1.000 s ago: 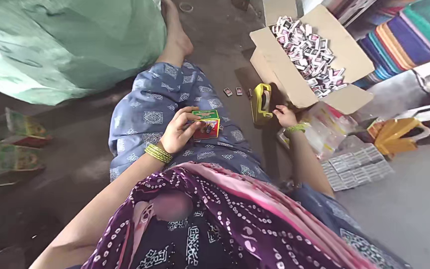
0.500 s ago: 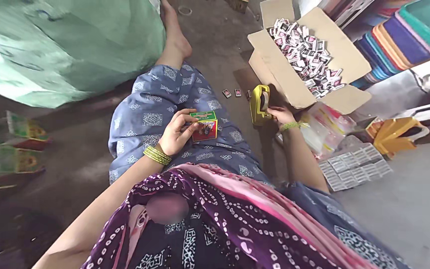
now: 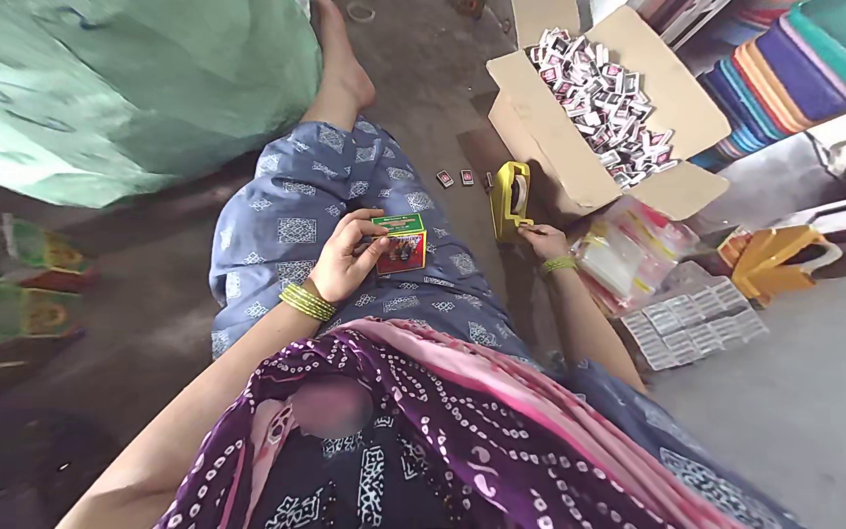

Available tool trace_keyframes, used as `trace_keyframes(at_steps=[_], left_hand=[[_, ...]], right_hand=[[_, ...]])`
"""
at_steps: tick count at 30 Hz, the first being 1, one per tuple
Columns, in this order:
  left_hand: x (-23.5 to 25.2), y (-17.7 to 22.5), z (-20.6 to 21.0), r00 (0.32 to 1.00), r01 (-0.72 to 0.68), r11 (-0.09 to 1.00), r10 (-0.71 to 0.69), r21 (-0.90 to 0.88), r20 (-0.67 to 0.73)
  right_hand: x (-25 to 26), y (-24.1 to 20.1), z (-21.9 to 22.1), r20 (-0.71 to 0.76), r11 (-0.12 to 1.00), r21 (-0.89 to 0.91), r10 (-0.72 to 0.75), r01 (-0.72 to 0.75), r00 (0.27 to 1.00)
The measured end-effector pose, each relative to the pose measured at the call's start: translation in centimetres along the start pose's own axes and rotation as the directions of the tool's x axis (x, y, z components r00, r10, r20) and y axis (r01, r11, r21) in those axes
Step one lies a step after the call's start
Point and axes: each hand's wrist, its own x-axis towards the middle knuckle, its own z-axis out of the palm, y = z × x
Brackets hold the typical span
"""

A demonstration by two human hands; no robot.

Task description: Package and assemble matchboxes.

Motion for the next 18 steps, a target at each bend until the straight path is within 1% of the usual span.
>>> trace_keyframes(at_steps=[1,3,4,5,6,7,9,10,11,12,14,16,18], left_hand=[[0.0,0.0,0.0,1.0,-0.004,1.0,0.004,0.006,-0.003],[0.0,0.1,0.1,1.0,-0.004,1.0,0.004,0.02,-0.002],[0.1,0.1,0.1,1.0,-0.005,1.0,0.005,0.027,-0.005],[0.2,0.2,0.1,1.0,-0.002,0.999,0.003,0.038,-0.007],[0.2,0.2,0.1,1.0,0.001,0.999,0.0,0.053,-0.007],[0.3,0.3,0.2,1.0,0.003,0.998,-0.002,0.062,-0.013],[0.3,0.3,0.4,0.999,0.011,0.997,-0.008,0.074,-0.038],[0.3,0.3,0.5,0.999,0.017,0.997,-0.013,0.077,-0.05],[0.4,0.3,0.5,0.998,0.022,0.997,-0.018,0.08,-0.058],[0.4,0.3,0.5,0.998,0.031,0.996,-0.026,0.082,-0.063],[0.6,0.4,0.6,0.997,0.04,0.996,-0.034,0.082,-0.067],[0.6,0.4,0.7,0.997,0.03,0.996,-0.024,0.079,-0.077],[0.5,0.4,0.6,0.996,0.022,0.997,-0.016,0.073,-0.085]], right_hand=[[-0.1,-0.3,-0.1,-0.017,0.995,-0.102,-0.007,0.005,1.0],[-0.6,-1.2,-0.3,-0.005,0.953,-0.301,0.039,-0.039,0.999],[-0.9,-1.6,-0.4,0.014,0.934,-0.353,0.061,-0.052,0.998],[-1.0,-1.9,-0.4,0.037,0.934,-0.355,0.058,-0.041,0.998],[-1.1,-2.1,-0.4,0.067,0.956,-0.294,0.022,-0.001,0.998],[-1.3,-2.2,-0.2,0.104,0.98,-0.186,-0.053,0.072,0.993],[-2.4,-3.6,0.3,0.192,0.974,0.101,-0.221,0.205,0.956],[-3.5,-5.0,0.9,0.219,0.942,0.243,-0.286,0.232,0.933],[-4.7,-6.7,1.6,0.235,0.891,0.393,-0.339,0.23,0.911],[-6.2,-8.6,2.0,0.266,0.835,0.506,-0.39,0.217,0.882],[-9.1,-12.4,2.5,0.312,0.744,0.627,-0.51,0.229,0.802],[-11.4,-15.4,3.5,0.344,0.7,0.67,-0.588,0.247,0.733],[-12.6,-17.2,4.8,0.377,0.676,0.689,-0.643,0.262,0.667]])
